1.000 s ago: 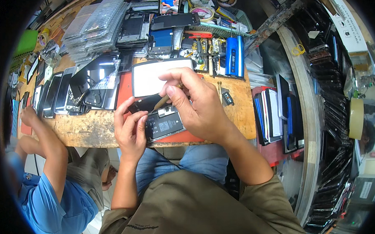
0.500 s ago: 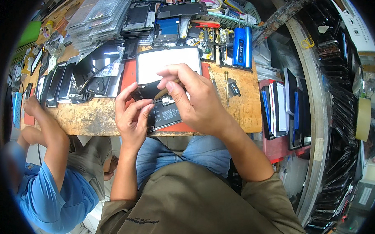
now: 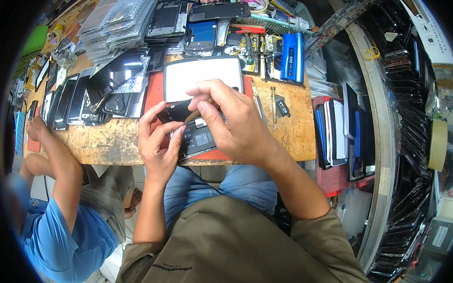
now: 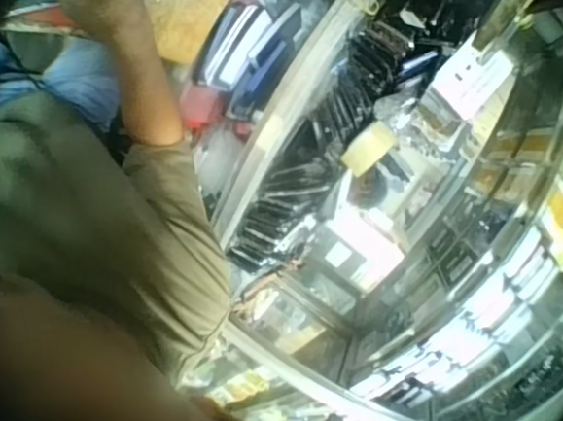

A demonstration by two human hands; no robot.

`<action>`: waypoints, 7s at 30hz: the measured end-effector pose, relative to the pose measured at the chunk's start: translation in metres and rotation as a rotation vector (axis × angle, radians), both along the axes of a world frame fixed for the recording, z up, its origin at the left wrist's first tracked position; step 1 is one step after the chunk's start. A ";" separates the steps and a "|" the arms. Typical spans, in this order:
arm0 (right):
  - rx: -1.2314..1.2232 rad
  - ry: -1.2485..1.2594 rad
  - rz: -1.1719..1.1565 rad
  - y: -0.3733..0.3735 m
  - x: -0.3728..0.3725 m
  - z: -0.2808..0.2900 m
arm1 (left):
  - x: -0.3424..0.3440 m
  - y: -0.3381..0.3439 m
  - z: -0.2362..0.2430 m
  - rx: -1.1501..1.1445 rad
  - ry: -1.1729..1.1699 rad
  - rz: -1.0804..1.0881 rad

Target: The person disassembles a smartphone using a screwdriver and a prying tool, removes the back cover, and manipulates internal components. They then test the device by powering it on and interacting with the touchscreen before placing it aside.

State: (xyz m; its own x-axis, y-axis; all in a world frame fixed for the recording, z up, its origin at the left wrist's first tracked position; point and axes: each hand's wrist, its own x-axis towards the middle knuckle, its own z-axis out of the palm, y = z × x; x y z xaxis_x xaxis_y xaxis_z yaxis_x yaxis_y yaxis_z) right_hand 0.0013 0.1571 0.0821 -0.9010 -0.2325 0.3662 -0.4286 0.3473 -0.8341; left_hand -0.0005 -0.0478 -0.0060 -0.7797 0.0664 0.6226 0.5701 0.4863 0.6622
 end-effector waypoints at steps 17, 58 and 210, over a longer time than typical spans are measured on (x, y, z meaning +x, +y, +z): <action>0.023 0.057 -0.024 -0.005 0.001 0.004 | 0.000 0.001 0.001 0.008 0.019 0.003; 0.513 0.237 0.058 0.014 -0.005 -0.006 | -0.004 0.010 0.021 -0.371 0.009 -0.020; -0.492 -0.320 -0.172 0.025 0.012 -0.027 | 0.005 0.016 0.012 0.003 -0.055 -0.060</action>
